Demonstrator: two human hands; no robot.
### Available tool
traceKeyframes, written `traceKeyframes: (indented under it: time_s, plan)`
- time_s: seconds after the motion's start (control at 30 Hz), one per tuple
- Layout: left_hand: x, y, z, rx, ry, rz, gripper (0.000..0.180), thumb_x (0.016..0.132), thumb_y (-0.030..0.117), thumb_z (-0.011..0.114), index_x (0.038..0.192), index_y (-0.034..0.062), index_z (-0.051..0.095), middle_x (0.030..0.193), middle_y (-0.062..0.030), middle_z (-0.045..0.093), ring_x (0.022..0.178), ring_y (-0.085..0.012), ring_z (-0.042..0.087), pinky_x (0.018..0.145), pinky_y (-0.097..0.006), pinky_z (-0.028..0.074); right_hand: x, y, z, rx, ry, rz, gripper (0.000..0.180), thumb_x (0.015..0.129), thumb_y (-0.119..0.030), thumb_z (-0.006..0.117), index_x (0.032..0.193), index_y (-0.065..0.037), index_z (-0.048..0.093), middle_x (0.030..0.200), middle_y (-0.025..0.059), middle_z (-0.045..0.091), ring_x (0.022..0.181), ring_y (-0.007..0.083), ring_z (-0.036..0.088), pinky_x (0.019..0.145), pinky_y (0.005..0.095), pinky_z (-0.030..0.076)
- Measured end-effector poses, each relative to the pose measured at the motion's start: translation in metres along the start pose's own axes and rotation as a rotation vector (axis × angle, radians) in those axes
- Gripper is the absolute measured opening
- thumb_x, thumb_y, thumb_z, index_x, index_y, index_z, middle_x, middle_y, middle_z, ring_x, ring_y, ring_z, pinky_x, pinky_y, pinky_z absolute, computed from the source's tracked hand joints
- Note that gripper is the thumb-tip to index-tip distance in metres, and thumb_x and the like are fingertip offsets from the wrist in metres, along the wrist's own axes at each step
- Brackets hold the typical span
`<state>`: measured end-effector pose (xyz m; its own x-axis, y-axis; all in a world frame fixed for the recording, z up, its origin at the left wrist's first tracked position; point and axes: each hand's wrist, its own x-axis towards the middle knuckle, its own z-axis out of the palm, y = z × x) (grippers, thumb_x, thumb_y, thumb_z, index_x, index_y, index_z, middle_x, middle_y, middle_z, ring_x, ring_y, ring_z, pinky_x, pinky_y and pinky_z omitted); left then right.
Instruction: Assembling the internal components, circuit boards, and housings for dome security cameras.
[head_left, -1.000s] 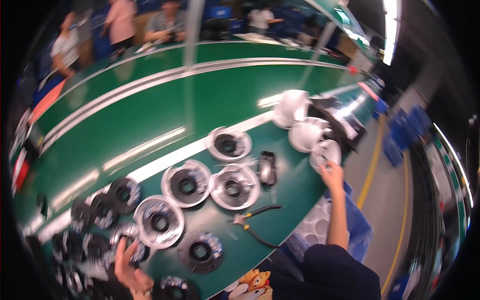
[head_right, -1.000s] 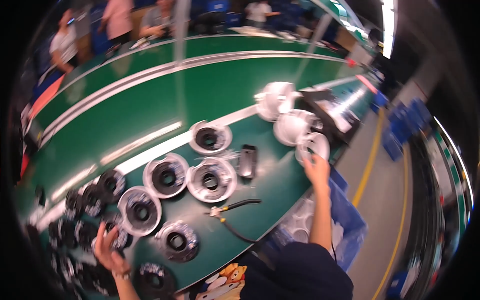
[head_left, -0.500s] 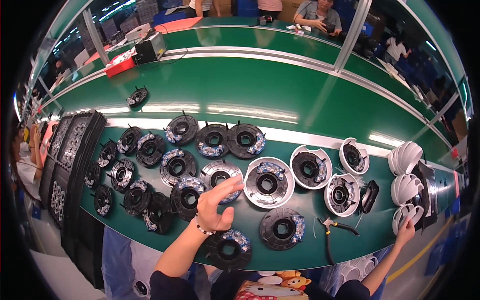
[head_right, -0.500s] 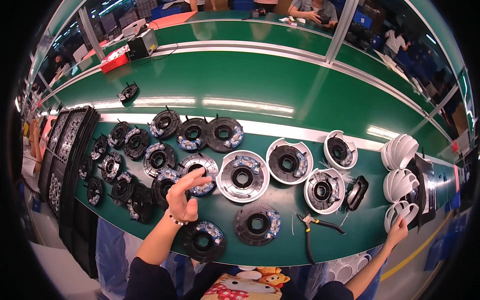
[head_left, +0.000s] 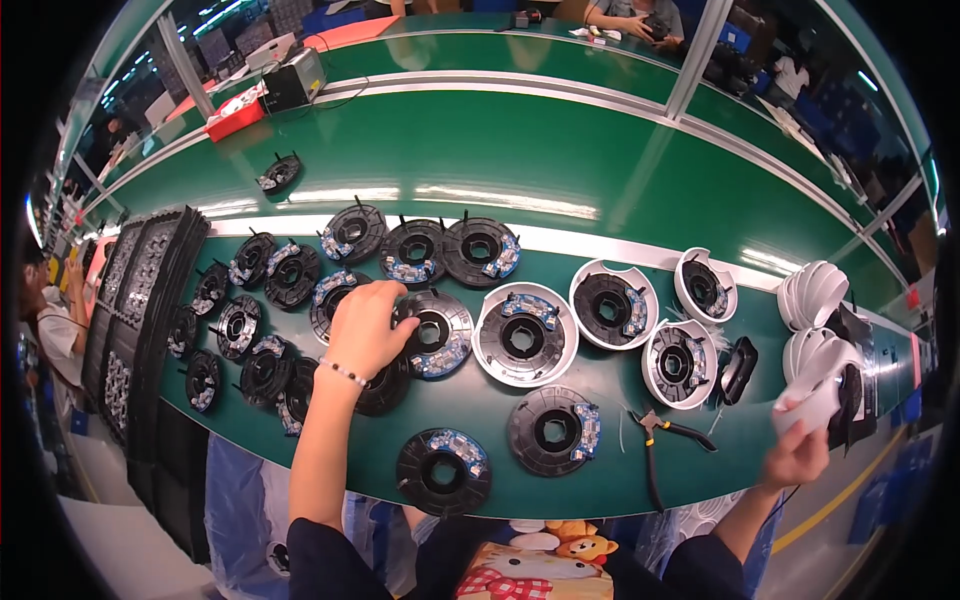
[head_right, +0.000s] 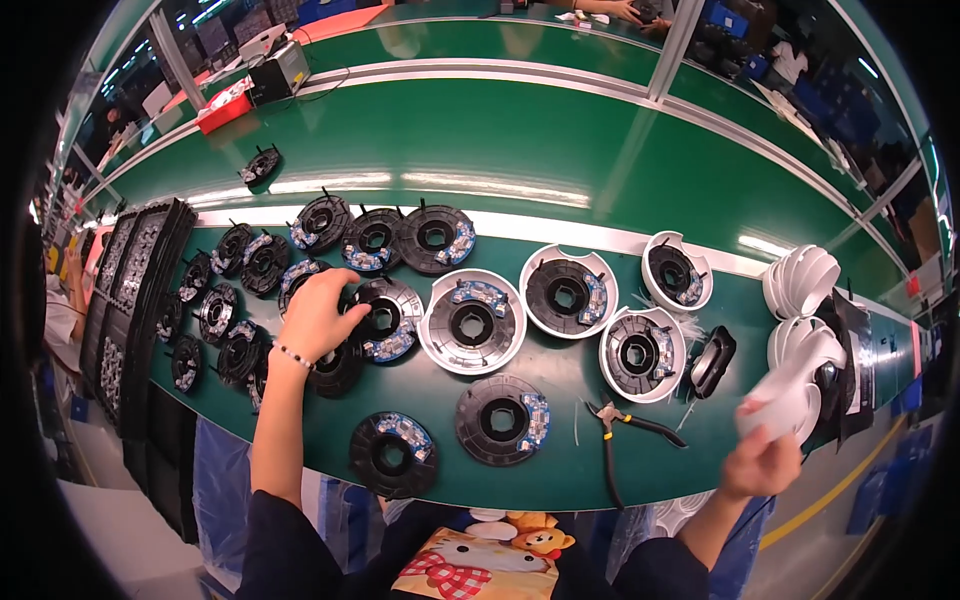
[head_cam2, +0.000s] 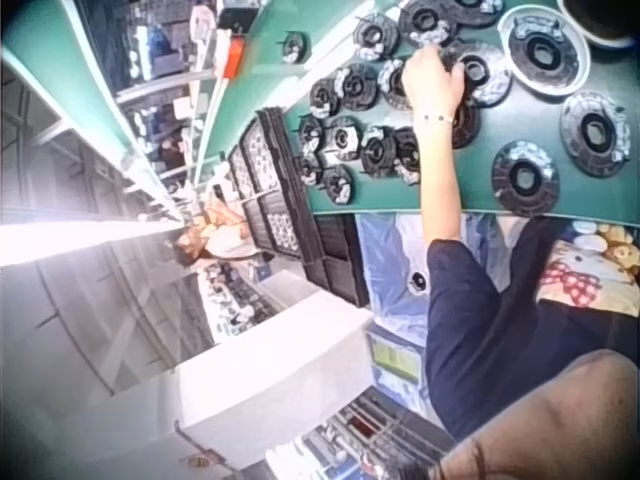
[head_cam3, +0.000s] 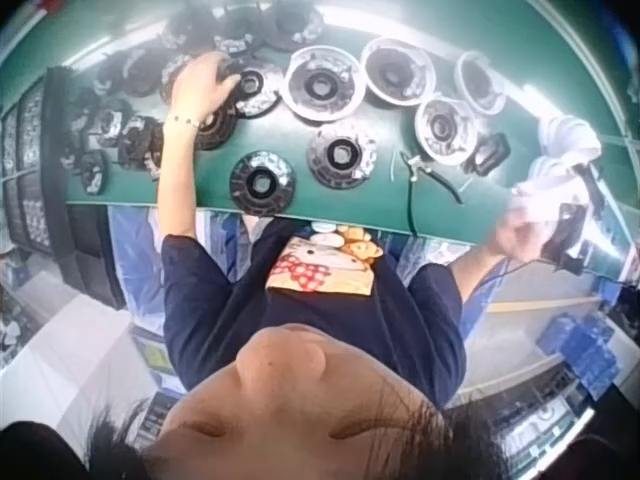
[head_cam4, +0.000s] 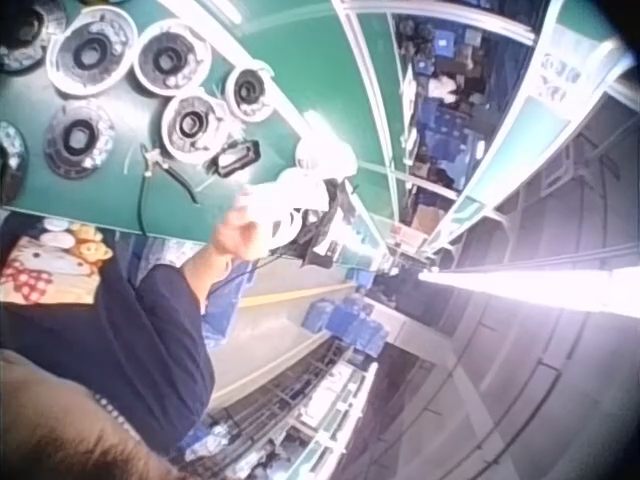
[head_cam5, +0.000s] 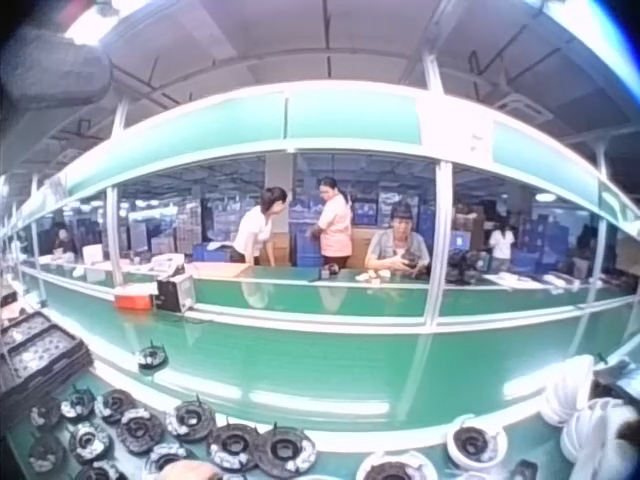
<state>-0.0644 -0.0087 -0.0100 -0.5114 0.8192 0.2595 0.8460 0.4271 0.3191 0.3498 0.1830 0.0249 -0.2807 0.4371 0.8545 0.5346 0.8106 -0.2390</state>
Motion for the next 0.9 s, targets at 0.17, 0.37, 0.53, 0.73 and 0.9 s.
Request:
traceKeyframes:
  time_s: [0.17,0.37,0.53,0.73,0.9]
  plan:
    - [0.009,-0.011,0.018,0.001,-0.152,-0.098,0.039,0.062,0.023,0.071,0.089,0.0002,0.055,0.085,-0.0161,0.059,0.082,-0.0314,0.056,0.073,-0.038,0.045,-0.001,-0.062,0.024,0.164,-0.250,-0.242,0.007,0.070,-0.007,0.055,0.066,-0.003,0.058,0.059,0.0072,0.058,0.051,0.0228,0.055,0.049,0.0291,0.043]
    - [0.022,-0.006,0.008,-0.254,-0.088,-0.065,0.033,0.061,0.017,0.071,0.087,-0.0008,0.058,0.081,-0.0159,0.060,0.077,-0.0272,0.059,0.070,-0.033,0.046,-0.044,-0.047,0.000,0.110,-0.395,-0.172,0.012,0.057,-0.002,0.063,0.064,-0.004,0.054,0.049,0.0048,0.047,0.039,0.0209,0.045,0.039,0.0297,0.036]
    - [0.029,0.001,0.008,-0.439,0.113,0.033,0.015,0.069,0.002,0.061,0.083,-0.0016,0.056,0.077,-0.0070,0.058,0.075,-0.0129,0.056,0.070,-0.024,0.043,-0.069,-0.054,0.000,0.089,-0.609,-0.034,0.015,0.064,-0.008,0.066,0.061,-0.006,0.051,0.046,0.0028,0.044,0.037,0.0178,0.042,0.039,0.0297,0.033]
    - [0.015,-0.010,0.000,-0.785,0.368,0.007,0.015,0.085,0.002,0.045,0.098,-0.0048,0.047,0.107,-0.0109,0.051,0.098,-0.0154,0.048,0.088,-0.027,0.036,-0.077,-0.064,0.019,0.068,-0.644,0.063,0.014,0.065,-0.013,0.066,0.068,-0.005,0.055,0.051,0.0035,0.049,0.040,0.0186,0.047,0.041,0.0290,0.037]
    - [0.003,0.005,0.017,-0.876,0.408,-0.049,0.014,0.085,0.004,0.045,0.098,-0.0027,0.047,0.112,-0.0117,0.049,0.099,-0.0156,0.047,0.088,-0.029,0.036,-0.081,-0.059,0.016,0.087,-0.708,0.149,0.029,0.062,-0.025,0.072,0.075,-0.004,0.058,0.062,0.0057,0.055,0.053,0.0207,0.054,0.048,0.0286,0.042]
